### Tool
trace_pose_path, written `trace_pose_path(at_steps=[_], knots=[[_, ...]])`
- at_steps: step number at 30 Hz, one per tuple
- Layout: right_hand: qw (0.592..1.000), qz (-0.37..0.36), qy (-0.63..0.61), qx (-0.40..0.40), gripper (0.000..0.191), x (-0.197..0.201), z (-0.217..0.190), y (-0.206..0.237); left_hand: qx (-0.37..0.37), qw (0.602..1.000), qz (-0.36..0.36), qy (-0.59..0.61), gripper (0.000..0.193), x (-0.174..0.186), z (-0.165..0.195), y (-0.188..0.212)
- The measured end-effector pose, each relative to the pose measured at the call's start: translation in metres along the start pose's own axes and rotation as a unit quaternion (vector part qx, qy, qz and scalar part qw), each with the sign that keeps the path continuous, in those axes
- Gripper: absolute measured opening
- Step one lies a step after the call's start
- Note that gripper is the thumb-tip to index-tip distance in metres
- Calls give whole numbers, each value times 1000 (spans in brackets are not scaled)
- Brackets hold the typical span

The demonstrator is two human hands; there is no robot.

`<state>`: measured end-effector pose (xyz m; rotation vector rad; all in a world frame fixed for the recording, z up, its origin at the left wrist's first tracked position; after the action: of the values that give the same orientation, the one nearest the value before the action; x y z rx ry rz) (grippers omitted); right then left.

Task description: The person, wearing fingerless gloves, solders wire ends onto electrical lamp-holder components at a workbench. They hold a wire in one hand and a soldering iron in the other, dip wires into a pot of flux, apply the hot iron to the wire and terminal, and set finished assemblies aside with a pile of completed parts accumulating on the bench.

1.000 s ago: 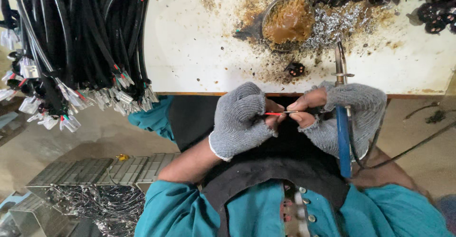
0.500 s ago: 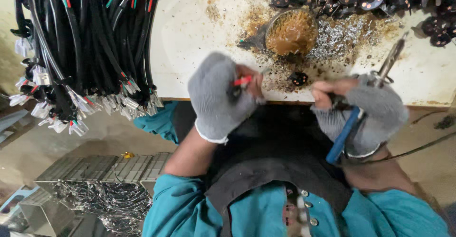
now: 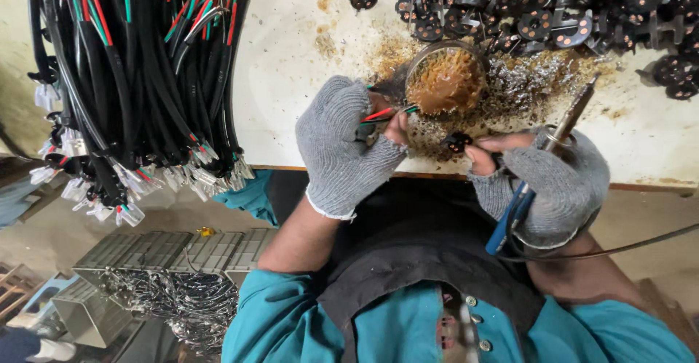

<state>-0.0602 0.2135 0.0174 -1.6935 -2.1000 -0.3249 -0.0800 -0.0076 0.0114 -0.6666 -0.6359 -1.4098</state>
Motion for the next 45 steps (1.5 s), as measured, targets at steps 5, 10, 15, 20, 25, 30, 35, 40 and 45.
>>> trace_pose_path(at_steps=[5, 10, 15, 20, 25, 30, 35, 40, 45], knots=[[998, -20, 48, 25, 27, -2, 3, 6, 2, 1000, 4, 26, 18, 3, 1, -1], [994, -18, 71, 85, 22, -2, -5, 1, 5, 999, 16, 27, 20, 1, 1, 2], [992, -30, 62, 109, 21, -3, -10, -7, -7, 998, 27, 59, 21, 1, 2, 1], [984, -30, 113, 138, 23, -6, -11, -2, -41, 998, 46, 32, 21, 10, 7, 3], [989, -27, 72, 128, 22, -7, -7, 0, -69, 992, -73, 70, 23, 10, 13, 21], [994, -24, -107, 18, 51, 15, -1, 12, -93, 987, -132, -25, 29, -11, 23, 32], [998, -51, 22, -1, 59, 29, 17, 38, -79, 985, -151, -39, 30, -18, 24, 27], [985, -89, 69, 134, 51, 20, 26, 45, -65, 984, -161, -40, 29, -20, 25, 24], [977, -111, 50, 173, 28, 20, 20, 43, -65, 982, -169, -49, 28, -21, 25, 22]])
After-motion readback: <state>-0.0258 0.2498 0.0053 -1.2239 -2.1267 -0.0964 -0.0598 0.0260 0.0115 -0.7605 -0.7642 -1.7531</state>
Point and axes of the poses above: each hand's wrist, its own y-axis away from the middle knuckle, its own x-axis out of the back of the hand, z = x × y, the point moved 5 cm from there along -y, towards the middle knuckle, and after that the axes turned 10 degrees about -y, right-handed, at the moved point
